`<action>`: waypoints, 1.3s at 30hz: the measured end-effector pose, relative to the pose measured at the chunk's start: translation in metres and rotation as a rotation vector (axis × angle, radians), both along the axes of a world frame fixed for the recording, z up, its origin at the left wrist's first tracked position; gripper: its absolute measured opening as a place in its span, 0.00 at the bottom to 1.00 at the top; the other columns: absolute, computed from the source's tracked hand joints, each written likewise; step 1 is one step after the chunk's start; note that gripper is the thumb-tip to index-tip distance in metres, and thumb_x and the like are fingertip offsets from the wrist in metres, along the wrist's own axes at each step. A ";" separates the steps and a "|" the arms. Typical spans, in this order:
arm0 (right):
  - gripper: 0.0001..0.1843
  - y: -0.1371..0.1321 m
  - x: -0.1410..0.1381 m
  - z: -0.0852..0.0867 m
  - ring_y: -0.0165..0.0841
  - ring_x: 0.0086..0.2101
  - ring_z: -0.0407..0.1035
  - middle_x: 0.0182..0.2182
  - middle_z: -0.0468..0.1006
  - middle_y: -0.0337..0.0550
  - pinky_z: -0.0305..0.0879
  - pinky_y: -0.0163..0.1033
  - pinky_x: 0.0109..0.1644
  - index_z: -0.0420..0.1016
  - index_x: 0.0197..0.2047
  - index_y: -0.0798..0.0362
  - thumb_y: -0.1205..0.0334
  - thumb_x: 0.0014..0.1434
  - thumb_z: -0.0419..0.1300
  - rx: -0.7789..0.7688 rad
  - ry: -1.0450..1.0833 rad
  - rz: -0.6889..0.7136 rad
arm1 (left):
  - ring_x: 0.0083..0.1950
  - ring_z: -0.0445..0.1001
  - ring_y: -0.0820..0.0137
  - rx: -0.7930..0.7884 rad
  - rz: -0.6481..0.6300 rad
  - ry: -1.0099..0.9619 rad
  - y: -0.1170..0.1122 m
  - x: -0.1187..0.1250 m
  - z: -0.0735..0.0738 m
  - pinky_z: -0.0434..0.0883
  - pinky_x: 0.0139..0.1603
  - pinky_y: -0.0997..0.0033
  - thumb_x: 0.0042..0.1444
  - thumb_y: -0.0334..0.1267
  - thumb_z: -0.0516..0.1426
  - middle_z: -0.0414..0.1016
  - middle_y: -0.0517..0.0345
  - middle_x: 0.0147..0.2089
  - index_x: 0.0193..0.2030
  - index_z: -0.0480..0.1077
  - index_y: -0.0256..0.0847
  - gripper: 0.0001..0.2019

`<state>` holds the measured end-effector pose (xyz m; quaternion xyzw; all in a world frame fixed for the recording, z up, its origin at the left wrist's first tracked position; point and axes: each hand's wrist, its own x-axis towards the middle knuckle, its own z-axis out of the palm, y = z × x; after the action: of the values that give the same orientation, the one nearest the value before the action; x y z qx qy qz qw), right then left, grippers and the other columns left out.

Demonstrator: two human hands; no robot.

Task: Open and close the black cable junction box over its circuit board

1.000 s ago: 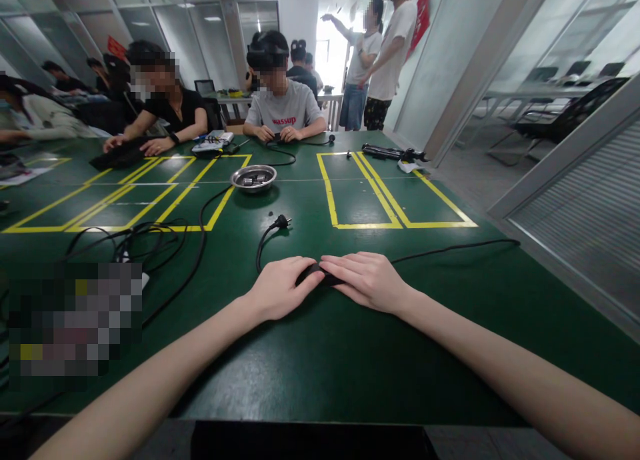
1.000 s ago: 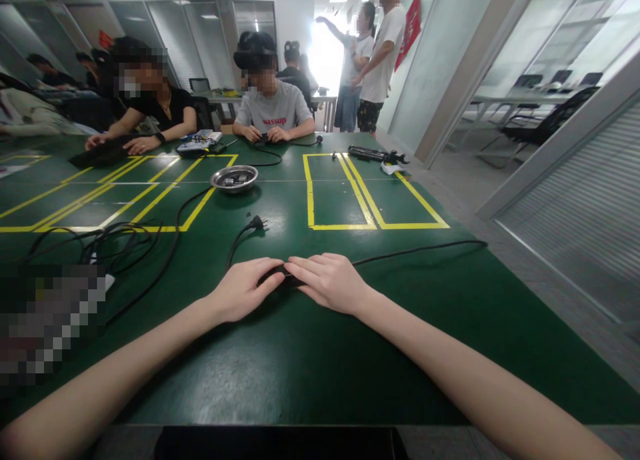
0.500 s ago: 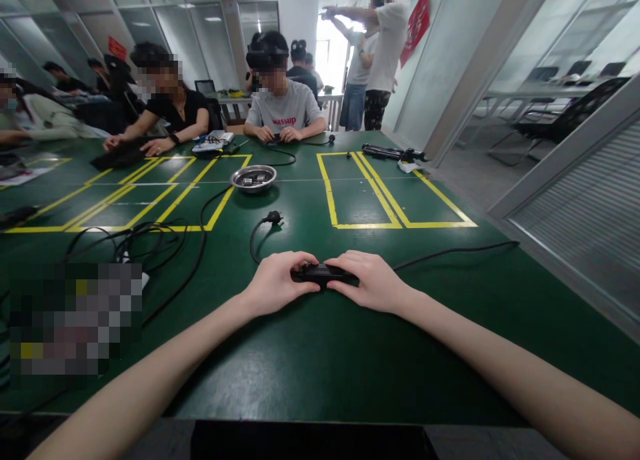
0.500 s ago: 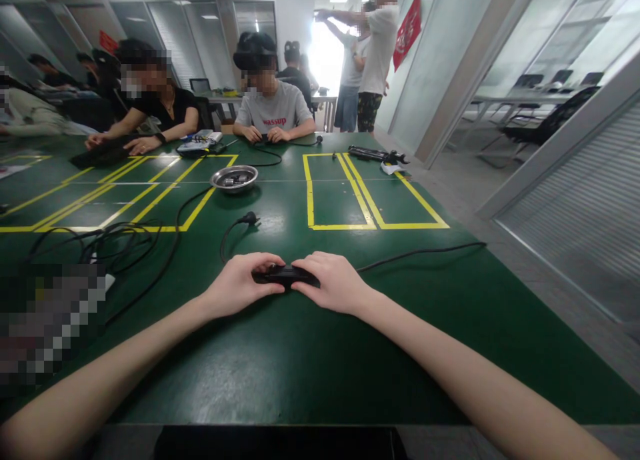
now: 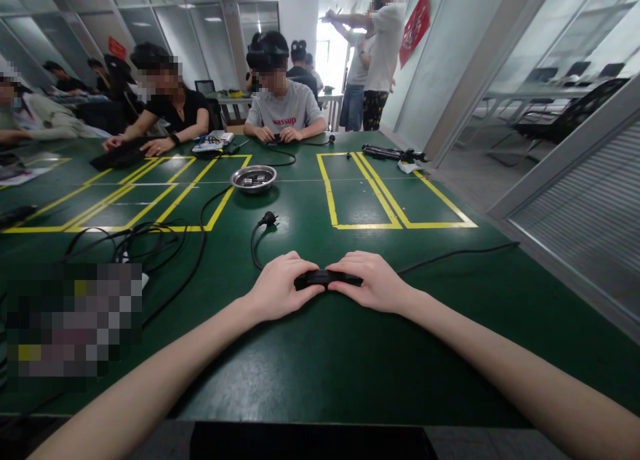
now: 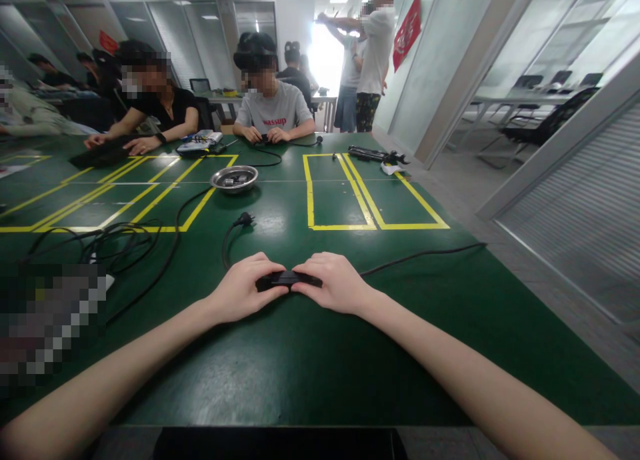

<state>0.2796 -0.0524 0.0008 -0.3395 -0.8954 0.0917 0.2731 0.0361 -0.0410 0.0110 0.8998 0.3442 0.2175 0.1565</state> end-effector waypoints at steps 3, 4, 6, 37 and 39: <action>0.13 0.000 -0.001 -0.001 0.39 0.37 0.78 0.38 0.85 0.49 0.73 0.44 0.44 0.81 0.48 0.54 0.55 0.70 0.60 0.028 -0.015 0.006 | 0.41 0.76 0.62 0.017 0.009 0.020 -0.001 0.002 -0.001 0.73 0.45 0.62 0.64 0.45 0.62 0.82 0.52 0.40 0.46 0.78 0.38 0.12; 0.13 -0.001 -0.001 0.000 0.39 0.38 0.78 0.39 0.85 0.49 0.73 0.44 0.44 0.81 0.49 0.54 0.55 0.70 0.60 0.029 -0.021 -0.001 | 0.42 0.76 0.61 0.028 0.007 0.029 -0.001 0.002 -0.002 0.73 0.45 0.61 0.65 0.45 0.61 0.82 0.51 0.40 0.46 0.77 0.38 0.12; 0.16 -0.002 -0.001 0.001 0.39 0.40 0.79 0.42 0.84 0.50 0.74 0.44 0.46 0.78 0.53 0.54 0.54 0.68 0.62 0.013 -0.032 0.003 | 0.42 0.76 0.61 0.046 0.005 0.036 -0.001 0.003 -0.003 0.73 0.45 0.61 0.67 0.44 0.59 0.82 0.50 0.41 0.46 0.77 0.38 0.12; 0.31 0.059 0.144 0.028 0.55 0.49 0.77 0.51 0.81 0.64 0.71 0.54 0.53 0.73 0.65 0.58 0.51 0.65 0.52 0.141 0.132 -1.293 | 0.61 0.75 0.59 0.108 -0.150 -0.113 0.000 0.001 -0.012 0.70 0.63 0.51 0.67 0.36 0.56 0.80 0.48 0.58 0.61 0.72 0.42 0.17; 0.31 0.058 0.155 0.028 0.56 0.50 0.77 0.52 0.81 0.65 0.71 0.56 0.53 0.73 0.65 0.59 0.52 0.65 0.51 0.190 0.097 -1.326 | 0.61 0.75 0.59 0.097 -0.151 -0.112 0.000 0.000 -0.012 0.70 0.63 0.51 0.67 0.36 0.56 0.80 0.49 0.58 0.61 0.71 0.42 0.17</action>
<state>0.4342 0.0052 0.0286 -0.7876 -0.4882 -0.1596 0.3404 0.0365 -0.0410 -0.0006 0.9161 0.2554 0.2715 0.1478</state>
